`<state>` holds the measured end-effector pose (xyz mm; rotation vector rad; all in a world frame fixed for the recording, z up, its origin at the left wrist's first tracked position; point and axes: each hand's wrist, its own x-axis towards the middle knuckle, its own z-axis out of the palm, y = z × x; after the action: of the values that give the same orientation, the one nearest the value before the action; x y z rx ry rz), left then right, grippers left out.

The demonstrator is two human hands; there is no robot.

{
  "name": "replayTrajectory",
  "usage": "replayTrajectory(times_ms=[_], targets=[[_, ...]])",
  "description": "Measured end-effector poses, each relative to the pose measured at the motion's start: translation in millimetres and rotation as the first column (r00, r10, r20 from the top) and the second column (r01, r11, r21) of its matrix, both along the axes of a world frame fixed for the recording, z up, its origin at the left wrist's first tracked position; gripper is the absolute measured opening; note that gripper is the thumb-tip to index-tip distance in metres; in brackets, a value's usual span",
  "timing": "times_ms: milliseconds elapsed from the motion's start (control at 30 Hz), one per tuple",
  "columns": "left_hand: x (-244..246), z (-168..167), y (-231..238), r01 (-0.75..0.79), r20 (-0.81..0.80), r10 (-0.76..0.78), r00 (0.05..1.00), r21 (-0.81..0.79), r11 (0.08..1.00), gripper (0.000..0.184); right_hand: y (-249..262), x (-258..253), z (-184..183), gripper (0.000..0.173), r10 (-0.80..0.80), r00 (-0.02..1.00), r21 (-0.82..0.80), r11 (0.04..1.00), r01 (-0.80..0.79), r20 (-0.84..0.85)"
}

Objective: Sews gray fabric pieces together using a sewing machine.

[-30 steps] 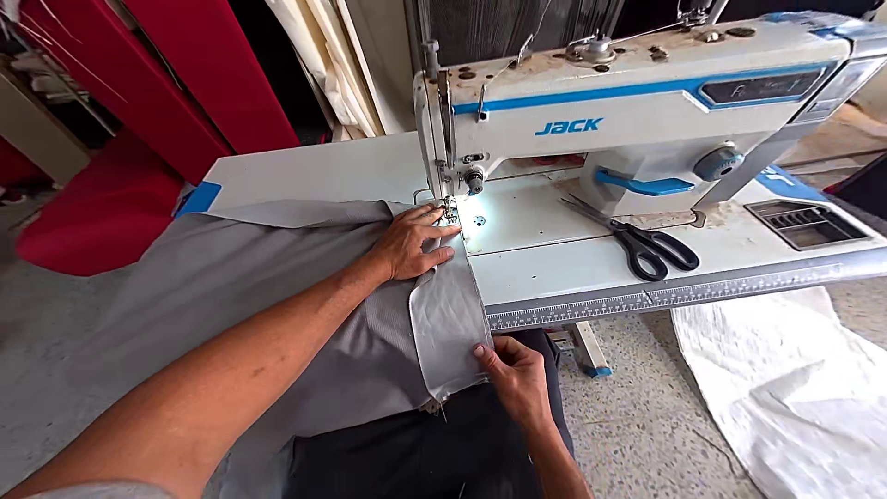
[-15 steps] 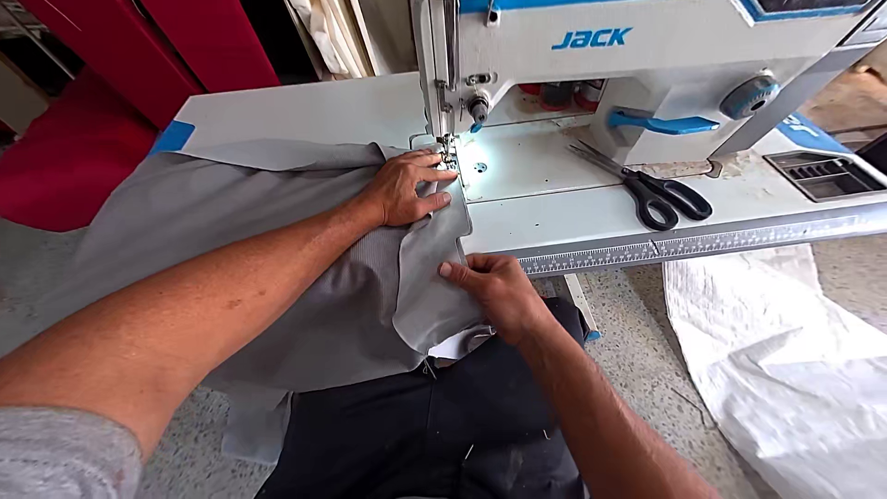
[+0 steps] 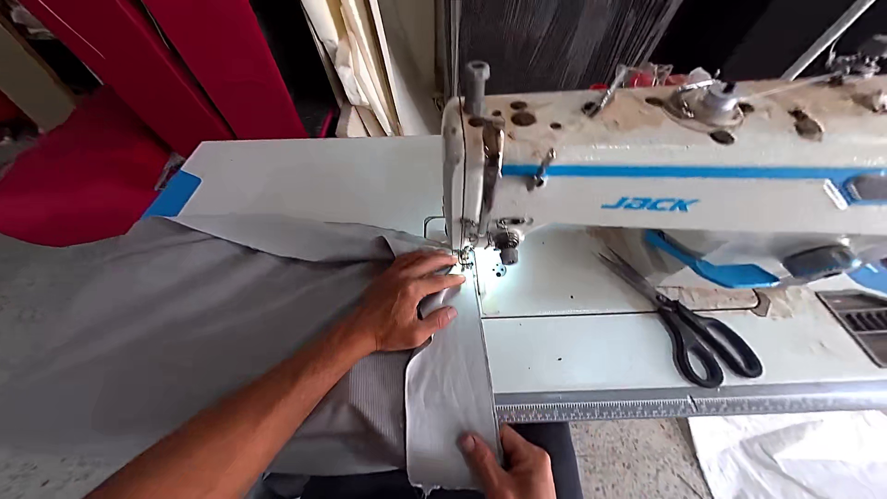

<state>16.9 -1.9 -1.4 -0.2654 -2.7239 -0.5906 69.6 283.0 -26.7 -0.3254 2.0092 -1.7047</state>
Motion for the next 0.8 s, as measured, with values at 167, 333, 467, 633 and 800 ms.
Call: replayTrajectory(times_ms=[167,333,467,633,800], targets=[[51.3,18.7,-1.0,-0.278,-0.04,0.277,0.96,-0.015,0.961,0.065,0.2,1.5,5.1,0.016,-0.049,0.998,-0.008,0.999,0.049,-0.035],[124.8,6.7,-26.7,-0.547,0.114,0.571,0.813,-0.188,0.816,0.073,-8.0,12.5,-8.3,0.021,-0.201,0.961,0.017,0.978,0.208,-0.192],[131.5,-1.6,-61.4,-0.51,0.247,0.556,0.794,-0.227,0.829,0.081,-11.3,18.0,-13.2,0.022,-0.234,0.957,0.009,0.971,0.239,-0.174],[116.5,4.6,-88.7,-0.456,0.26,0.52,0.814,-0.268,0.849,0.083,-20.7,20.2,-13.1,0.024,-0.218,0.962,-0.026,0.976,0.217,-0.162],[114.3,6.1,-85.8,-0.463,0.272,0.531,0.803,-0.276,0.842,0.08,-19.9,20.3,-14.9,0.024,-0.22,0.96,-0.065,0.975,0.212,-0.171]])
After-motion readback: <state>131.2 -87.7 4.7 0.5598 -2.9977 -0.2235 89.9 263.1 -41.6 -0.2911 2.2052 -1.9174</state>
